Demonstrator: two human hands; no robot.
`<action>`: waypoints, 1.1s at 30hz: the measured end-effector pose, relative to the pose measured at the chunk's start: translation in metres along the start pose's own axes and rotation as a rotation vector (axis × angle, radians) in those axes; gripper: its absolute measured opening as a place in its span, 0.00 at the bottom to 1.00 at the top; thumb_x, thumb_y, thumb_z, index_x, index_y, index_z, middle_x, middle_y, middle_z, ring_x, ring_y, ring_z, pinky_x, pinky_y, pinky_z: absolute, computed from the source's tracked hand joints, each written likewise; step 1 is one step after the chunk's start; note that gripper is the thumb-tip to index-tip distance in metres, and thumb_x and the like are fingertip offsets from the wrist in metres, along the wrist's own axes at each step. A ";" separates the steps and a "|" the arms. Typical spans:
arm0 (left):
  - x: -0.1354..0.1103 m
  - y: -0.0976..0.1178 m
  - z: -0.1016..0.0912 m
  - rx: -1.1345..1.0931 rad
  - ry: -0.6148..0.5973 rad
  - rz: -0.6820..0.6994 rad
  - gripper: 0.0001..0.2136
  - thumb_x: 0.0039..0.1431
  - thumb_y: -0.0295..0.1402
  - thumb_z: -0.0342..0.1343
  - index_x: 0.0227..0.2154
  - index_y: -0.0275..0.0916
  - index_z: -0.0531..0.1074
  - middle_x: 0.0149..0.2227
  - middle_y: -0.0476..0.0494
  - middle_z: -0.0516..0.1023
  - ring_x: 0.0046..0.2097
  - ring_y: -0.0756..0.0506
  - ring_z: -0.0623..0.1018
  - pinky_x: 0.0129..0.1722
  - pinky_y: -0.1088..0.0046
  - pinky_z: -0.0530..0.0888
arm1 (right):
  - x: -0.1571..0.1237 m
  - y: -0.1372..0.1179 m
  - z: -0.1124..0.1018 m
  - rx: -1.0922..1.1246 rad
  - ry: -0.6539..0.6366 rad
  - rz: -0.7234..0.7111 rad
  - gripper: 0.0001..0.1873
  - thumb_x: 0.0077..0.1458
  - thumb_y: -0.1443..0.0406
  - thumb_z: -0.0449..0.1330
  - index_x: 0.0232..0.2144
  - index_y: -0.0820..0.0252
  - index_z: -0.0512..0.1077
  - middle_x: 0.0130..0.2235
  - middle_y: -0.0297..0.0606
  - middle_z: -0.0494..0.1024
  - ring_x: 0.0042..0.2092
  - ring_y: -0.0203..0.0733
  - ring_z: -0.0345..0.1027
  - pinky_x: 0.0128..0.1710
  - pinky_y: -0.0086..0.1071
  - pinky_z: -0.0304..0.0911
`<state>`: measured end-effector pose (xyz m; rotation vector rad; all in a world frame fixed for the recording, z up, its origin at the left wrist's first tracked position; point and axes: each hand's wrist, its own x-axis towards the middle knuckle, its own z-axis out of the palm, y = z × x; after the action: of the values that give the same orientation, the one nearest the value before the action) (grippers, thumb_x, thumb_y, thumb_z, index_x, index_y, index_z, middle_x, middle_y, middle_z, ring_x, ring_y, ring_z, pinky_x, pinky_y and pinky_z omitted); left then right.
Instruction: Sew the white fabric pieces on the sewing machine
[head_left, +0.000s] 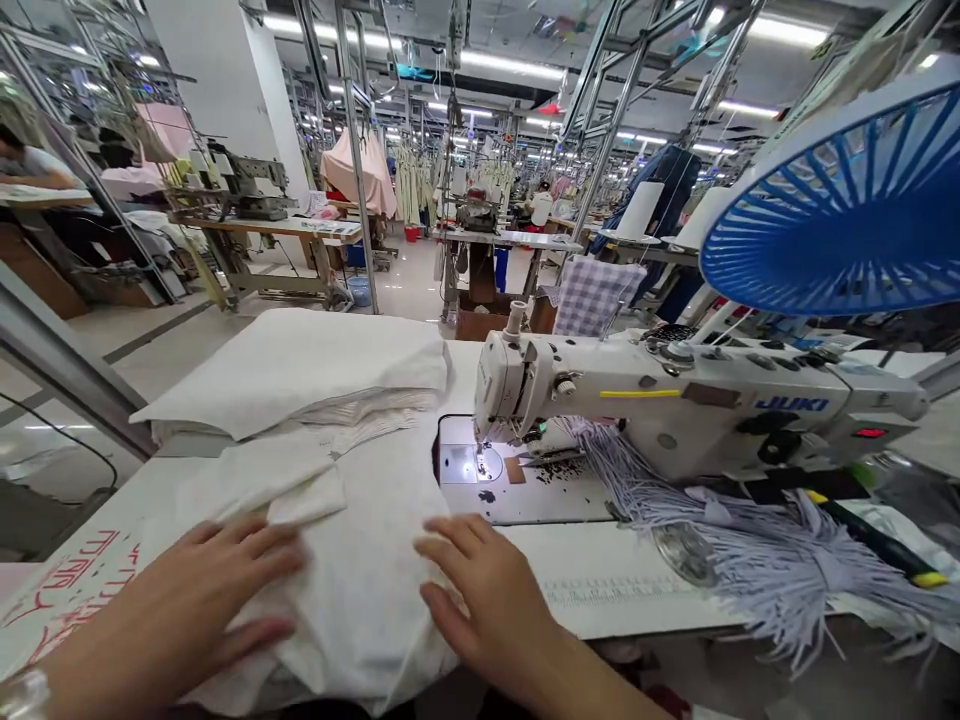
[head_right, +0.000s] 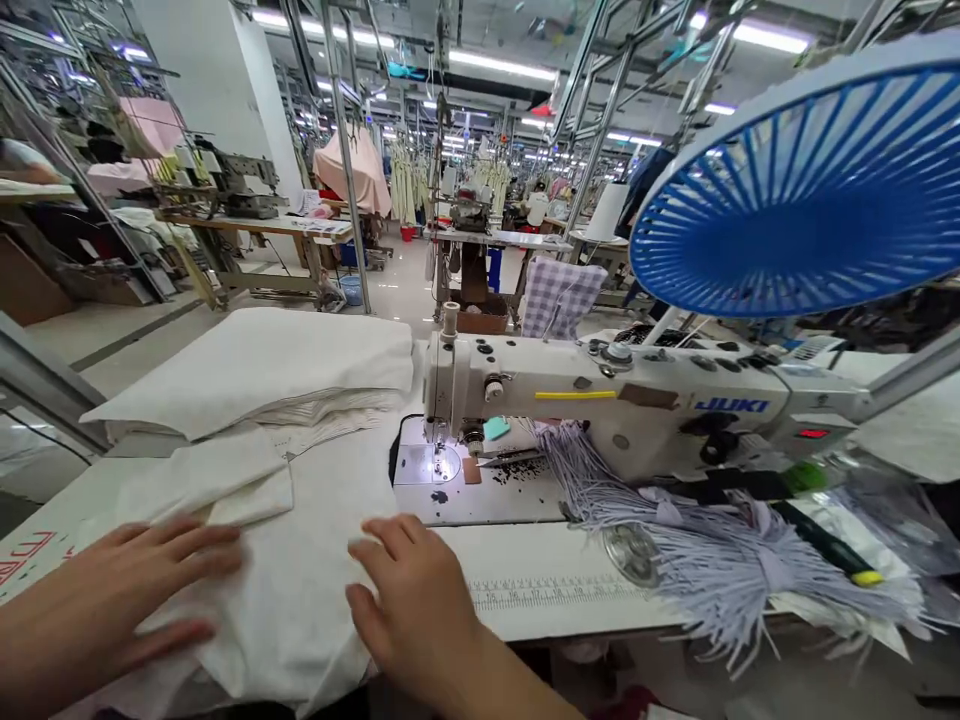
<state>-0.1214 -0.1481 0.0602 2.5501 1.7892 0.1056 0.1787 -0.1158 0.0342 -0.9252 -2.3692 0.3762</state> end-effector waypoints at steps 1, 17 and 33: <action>0.022 0.012 -0.003 -0.002 -0.043 0.016 0.10 0.56 0.44 0.56 0.38 0.52 0.77 0.44 0.49 0.79 0.46 0.38 0.76 0.45 0.58 0.72 | 0.009 0.001 0.005 -0.028 -0.039 0.005 0.19 0.59 0.59 0.54 0.51 0.58 0.68 0.55 0.41 0.70 0.56 0.46 0.62 0.52 0.40 0.61; 0.174 0.106 0.032 -0.562 -0.235 0.056 0.10 0.60 0.40 0.46 0.28 0.40 0.63 0.27 0.51 0.70 0.30 0.48 0.69 0.30 0.72 0.66 | -0.018 0.056 -0.021 0.006 0.245 0.453 0.11 0.52 0.59 0.61 0.37 0.57 0.70 0.43 0.41 0.74 0.46 0.47 0.66 0.45 0.40 0.63; 0.186 0.100 0.035 -1.214 -0.398 -0.200 0.22 0.50 0.54 0.54 0.28 0.37 0.71 0.24 0.52 0.67 0.28 0.50 0.65 0.26 0.77 0.61 | 0.016 0.056 0.016 0.425 0.287 0.614 0.16 0.59 0.65 0.48 0.49 0.60 0.64 0.21 0.24 0.59 0.24 0.34 0.59 0.24 0.26 0.54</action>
<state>0.0380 -0.0072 0.0387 1.3984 1.1974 0.4644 0.1894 -0.0655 0.0027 -1.3684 -1.6170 0.8752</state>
